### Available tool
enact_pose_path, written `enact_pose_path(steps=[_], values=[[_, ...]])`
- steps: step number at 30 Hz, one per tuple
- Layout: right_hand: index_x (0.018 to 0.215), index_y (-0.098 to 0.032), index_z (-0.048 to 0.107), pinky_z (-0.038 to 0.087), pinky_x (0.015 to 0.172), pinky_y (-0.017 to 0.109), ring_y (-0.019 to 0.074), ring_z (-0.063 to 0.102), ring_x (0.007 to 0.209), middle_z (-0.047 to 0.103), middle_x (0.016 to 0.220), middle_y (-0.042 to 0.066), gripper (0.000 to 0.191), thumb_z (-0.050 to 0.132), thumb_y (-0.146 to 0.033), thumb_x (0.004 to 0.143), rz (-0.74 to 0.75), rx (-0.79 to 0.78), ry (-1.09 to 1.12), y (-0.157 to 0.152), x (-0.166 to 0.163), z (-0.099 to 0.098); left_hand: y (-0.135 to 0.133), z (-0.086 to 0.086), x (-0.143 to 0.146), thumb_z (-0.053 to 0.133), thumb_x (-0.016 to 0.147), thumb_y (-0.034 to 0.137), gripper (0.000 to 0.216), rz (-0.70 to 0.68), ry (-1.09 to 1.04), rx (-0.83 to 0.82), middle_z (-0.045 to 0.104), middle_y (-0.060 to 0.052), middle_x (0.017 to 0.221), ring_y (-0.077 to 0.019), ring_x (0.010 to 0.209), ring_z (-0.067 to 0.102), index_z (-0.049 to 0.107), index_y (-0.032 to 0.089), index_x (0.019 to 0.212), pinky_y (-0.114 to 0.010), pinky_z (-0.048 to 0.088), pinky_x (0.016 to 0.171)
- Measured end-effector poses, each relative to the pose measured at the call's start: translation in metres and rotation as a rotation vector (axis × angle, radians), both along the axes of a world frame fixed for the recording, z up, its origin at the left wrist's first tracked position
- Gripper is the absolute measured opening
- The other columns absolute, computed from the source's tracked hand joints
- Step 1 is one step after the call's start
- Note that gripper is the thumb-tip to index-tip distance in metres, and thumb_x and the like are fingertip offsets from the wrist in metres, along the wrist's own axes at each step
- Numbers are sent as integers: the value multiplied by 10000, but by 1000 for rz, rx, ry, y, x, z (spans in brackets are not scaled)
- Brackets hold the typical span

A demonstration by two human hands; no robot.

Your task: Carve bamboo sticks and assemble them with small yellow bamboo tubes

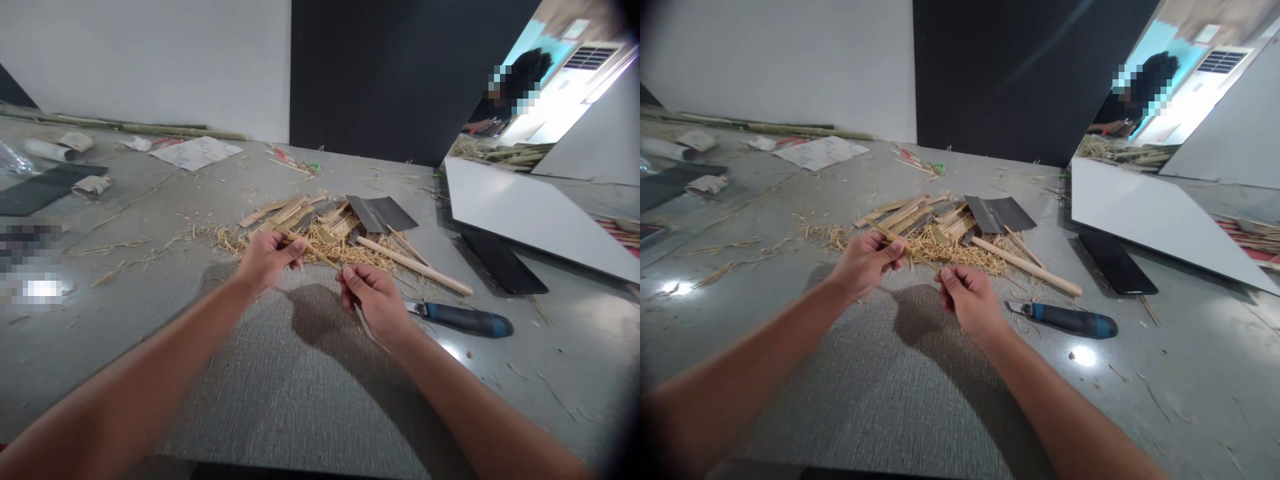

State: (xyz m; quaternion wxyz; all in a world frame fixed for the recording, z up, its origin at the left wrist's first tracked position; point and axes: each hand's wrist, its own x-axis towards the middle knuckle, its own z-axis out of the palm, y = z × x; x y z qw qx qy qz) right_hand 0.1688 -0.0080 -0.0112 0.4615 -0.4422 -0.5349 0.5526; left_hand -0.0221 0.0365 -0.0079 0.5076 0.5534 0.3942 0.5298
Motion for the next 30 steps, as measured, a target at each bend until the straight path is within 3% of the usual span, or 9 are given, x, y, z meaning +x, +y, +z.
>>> enact_pose_path(steps=[3,7,11,14,18,24,28,30], values=[[708,-180,578,330,431,223,89,450,450,503,529,-41,281,581,-418,856,15,4,-43,-1,-1,2,-3,-1,2,695,775,329,207,-48,-4,7,585,-3,563,-93,513,513,647,132,734,-219,414,507],[655,-180,553,355,458,237,99,473,465,520,539,-22,309,540,-394,878,44,88,-238,-4,0,7,-9,-4,8,688,781,319,209,-152,201,-12,602,-16,574,-102,527,530,670,124,708,-224,418,518],[735,-177,604,360,473,245,114,495,494,543,574,-10,282,517,-395,892,3,158,-373,-1,3,6,-4,-4,2,698,767,322,212,-16,35,-14,584,-1,562,-93,510,508,623,135,702,-218,404,502],[714,-181,592,360,477,248,117,491,484,536,546,-12,284,505,-383,893,3,149,-395,-1,3,6,-7,-1,4,674,790,316,208,-7,91,16,580,0,563,-93,513,507,619,137,697,-220,403,508],[653,-187,560,364,490,251,114,488,472,535,520,-12,306,494,-360,897,4,214,-440,-4,1,8,-12,0,7,689,776,314,199,-119,253,-10,599,-19,586,-103,535,528,674,122,728,-229,412,525],[726,-176,608,349,461,250,115,488,474,533,552,-11,294,505,-398,890,-42,164,-375,-3,1,10,-6,-1,5,692,778,348,241,17,-23,-12,577,-7,554,-95,508,499,620,135,692,-220,400,502],[654,-182,564,342,466,249,111,469,470,517,520,-14,315,492,-372,895,-5,183,-391,-5,-1,12,-14,0,12,710,764,321,202,-136,173,-17,591,-6,559,-101,524,522,658,135,704,-215,405,511],[656,-179,568,340,469,249,112,466,473,517,520,-13,317,490,-370,896,-3,187,-412,-5,-1,12,-12,-2,9,719,754,332,215,-118,207,-63,593,-10,549,-101,512,519,666,129,707,-214,398,498]])
